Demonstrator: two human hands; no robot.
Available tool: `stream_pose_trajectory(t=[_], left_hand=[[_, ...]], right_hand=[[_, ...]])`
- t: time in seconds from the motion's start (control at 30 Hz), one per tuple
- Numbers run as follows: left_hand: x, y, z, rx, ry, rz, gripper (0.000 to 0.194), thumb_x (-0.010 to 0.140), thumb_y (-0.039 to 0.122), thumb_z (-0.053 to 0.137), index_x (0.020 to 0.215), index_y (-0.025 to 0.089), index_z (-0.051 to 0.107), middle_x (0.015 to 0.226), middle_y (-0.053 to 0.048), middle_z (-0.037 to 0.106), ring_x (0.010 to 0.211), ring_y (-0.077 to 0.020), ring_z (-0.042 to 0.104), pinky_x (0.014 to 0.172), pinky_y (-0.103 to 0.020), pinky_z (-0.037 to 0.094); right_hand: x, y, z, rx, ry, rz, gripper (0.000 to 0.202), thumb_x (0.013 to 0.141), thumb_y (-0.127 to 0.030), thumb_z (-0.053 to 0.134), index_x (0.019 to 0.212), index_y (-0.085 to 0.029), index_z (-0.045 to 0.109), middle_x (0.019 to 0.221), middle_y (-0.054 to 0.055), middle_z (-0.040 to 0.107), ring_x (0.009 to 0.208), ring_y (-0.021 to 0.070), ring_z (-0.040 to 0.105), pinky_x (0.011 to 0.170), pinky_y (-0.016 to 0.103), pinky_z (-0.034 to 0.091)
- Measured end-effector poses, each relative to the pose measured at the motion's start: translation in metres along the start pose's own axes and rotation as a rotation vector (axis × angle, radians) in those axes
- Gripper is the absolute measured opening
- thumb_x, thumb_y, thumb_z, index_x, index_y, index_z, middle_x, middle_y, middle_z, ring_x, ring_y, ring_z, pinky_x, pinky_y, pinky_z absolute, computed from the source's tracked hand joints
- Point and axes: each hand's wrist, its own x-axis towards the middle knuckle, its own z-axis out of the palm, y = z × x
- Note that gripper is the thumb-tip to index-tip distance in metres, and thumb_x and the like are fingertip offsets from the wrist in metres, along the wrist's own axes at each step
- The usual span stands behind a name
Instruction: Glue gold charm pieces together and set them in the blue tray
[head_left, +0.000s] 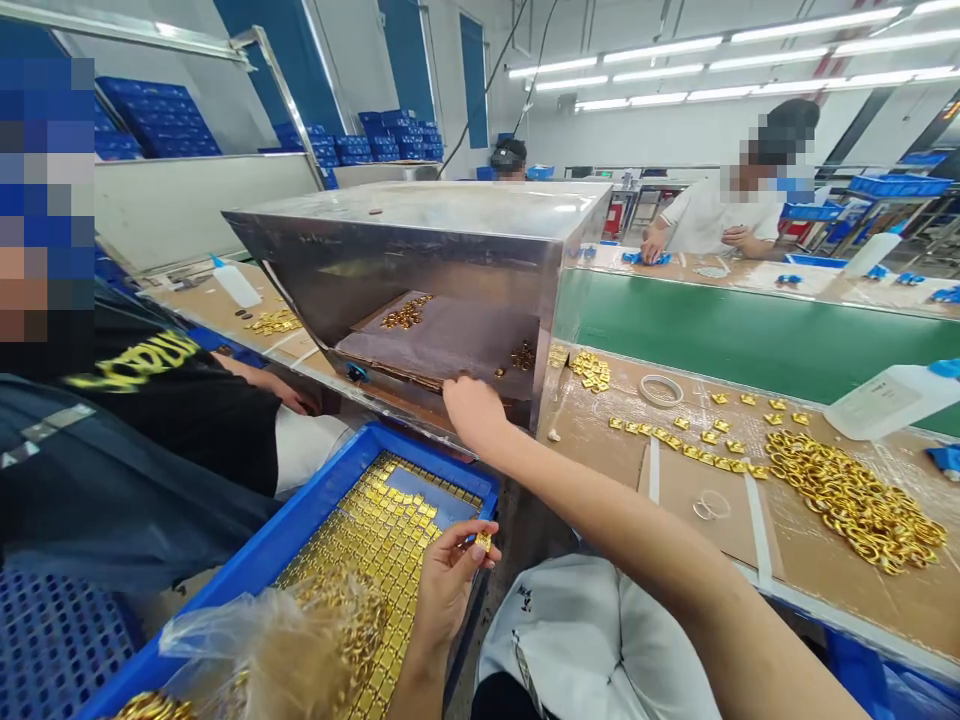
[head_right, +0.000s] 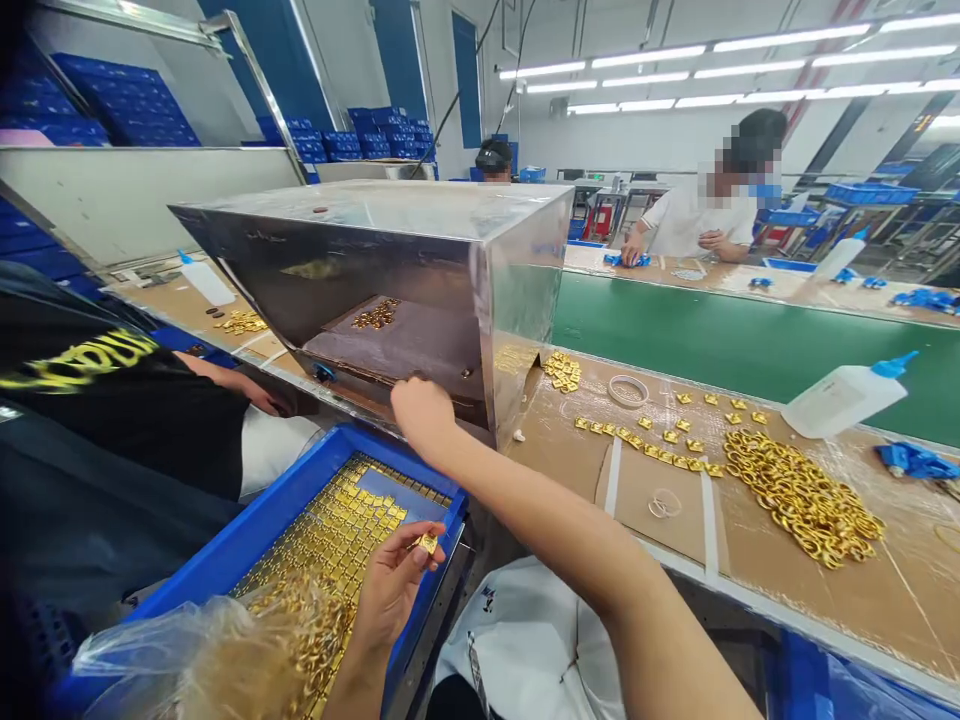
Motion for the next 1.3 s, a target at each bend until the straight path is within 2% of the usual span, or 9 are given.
stream_pose_trajectory(t=[0.07,0.13,0.2,0.3,0.4,0.53,0.8,1.03,1.3], left_hand=[[0.005,-0.003,0.008,-0.017,-0.009,0.019,0.042,0.057,0.042,0.095,0.086,0.017,0.080,0.090,-0.008,0.079,0.062,-0.0147,0.070,0.059,-0.024,0.057],[0.009,-0.008,0.018,-0.042,-0.057,0.053,0.043,0.055,0.044,0.096,0.084,0.017,0.080,0.081,-0.005,0.077,0.061,-0.0147,0.069,0.056,-0.024,0.056],[0.012,-0.016,0.030,-0.060,-0.114,0.074,0.043,0.057,0.046,0.095,0.084,0.017,0.080,0.077,-0.003,0.074,0.060,-0.0144,0.068,0.055,-0.023,0.055],[0.015,-0.029,0.050,-0.065,-0.177,0.052,0.040,0.059,0.045,0.094,0.083,0.018,0.079,0.082,-0.002,0.073,0.057,-0.0118,0.066,0.051,-0.022,0.054],[0.016,-0.042,0.071,-0.065,-0.252,0.028,0.039,0.063,0.044,0.093,0.089,0.018,0.078,0.085,-0.003,0.074,0.057,-0.0110,0.067,0.054,-0.022,0.055],[0.018,-0.057,0.099,-0.074,-0.324,0.008,0.036,0.068,0.041,0.091,0.094,0.019,0.077,0.086,-0.004,0.076,0.060,-0.0117,0.069,0.056,-0.022,0.057],[0.026,-0.066,0.135,-0.077,-0.407,0.062,0.023,0.075,0.031,0.088,0.094,0.022,0.079,0.088,-0.003,0.075,0.068,-0.0122,0.070,0.059,-0.020,0.058],[0.030,-0.073,0.142,-0.048,-0.406,-0.026,0.031,0.073,0.040,0.087,0.094,0.018,0.077,0.087,-0.006,0.076,0.064,-0.0141,0.069,0.060,-0.025,0.059],[0.033,-0.071,0.138,-0.030,-0.366,-0.094,0.040,0.070,0.047,0.088,0.093,0.016,0.076,0.084,-0.007,0.077,0.063,-0.0148,0.068,0.060,-0.027,0.058]], right_hand=[[-0.039,-0.001,-0.004,0.109,0.041,-0.108,0.025,0.103,-0.013,0.050,0.118,-0.018,0.069,0.115,0.011,0.071,0.098,0.0182,0.072,0.084,0.030,0.057],[-0.086,0.009,-0.002,0.516,0.186,-0.205,0.020,0.100,-0.011,0.055,0.107,-0.018,0.073,0.104,0.007,0.073,0.091,0.0170,0.072,0.082,0.028,0.057],[-0.130,0.027,0.005,0.896,0.311,-0.185,0.016,0.095,-0.010,0.060,0.097,-0.018,0.073,0.095,0.005,0.072,0.084,0.0148,0.071,0.075,0.025,0.057],[-0.181,0.059,0.025,1.319,0.322,0.055,0.009,0.092,-0.019,0.065,0.092,-0.021,0.074,0.084,0.002,0.072,0.072,0.0141,0.071,0.065,0.024,0.058],[-0.207,0.084,0.048,1.513,0.391,0.322,0.010,0.086,-0.030,0.075,0.088,-0.021,0.075,0.078,0.002,0.075,0.067,0.0155,0.071,0.062,0.026,0.060],[-0.220,0.100,0.073,1.581,0.501,0.544,0.020,0.080,-0.039,0.082,0.086,-0.020,0.076,0.079,0.003,0.076,0.069,0.0170,0.072,0.067,0.029,0.062],[-0.226,0.120,0.086,1.671,0.567,0.646,0.025,0.078,-0.043,0.084,0.085,-0.020,0.074,0.070,0.001,0.074,0.063,0.0148,0.069,0.063,0.027,0.060],[-0.228,0.129,0.088,1.638,0.584,0.666,0.025,0.080,-0.042,0.083,0.086,-0.020,0.073,0.072,0.003,0.074,0.065,0.0163,0.070,0.065,0.029,0.060],[-0.225,0.134,0.099,1.794,0.524,0.709,0.030,0.078,-0.047,0.084,0.087,-0.020,0.073,0.073,0.003,0.074,0.061,0.0145,0.066,0.063,0.028,0.058]])
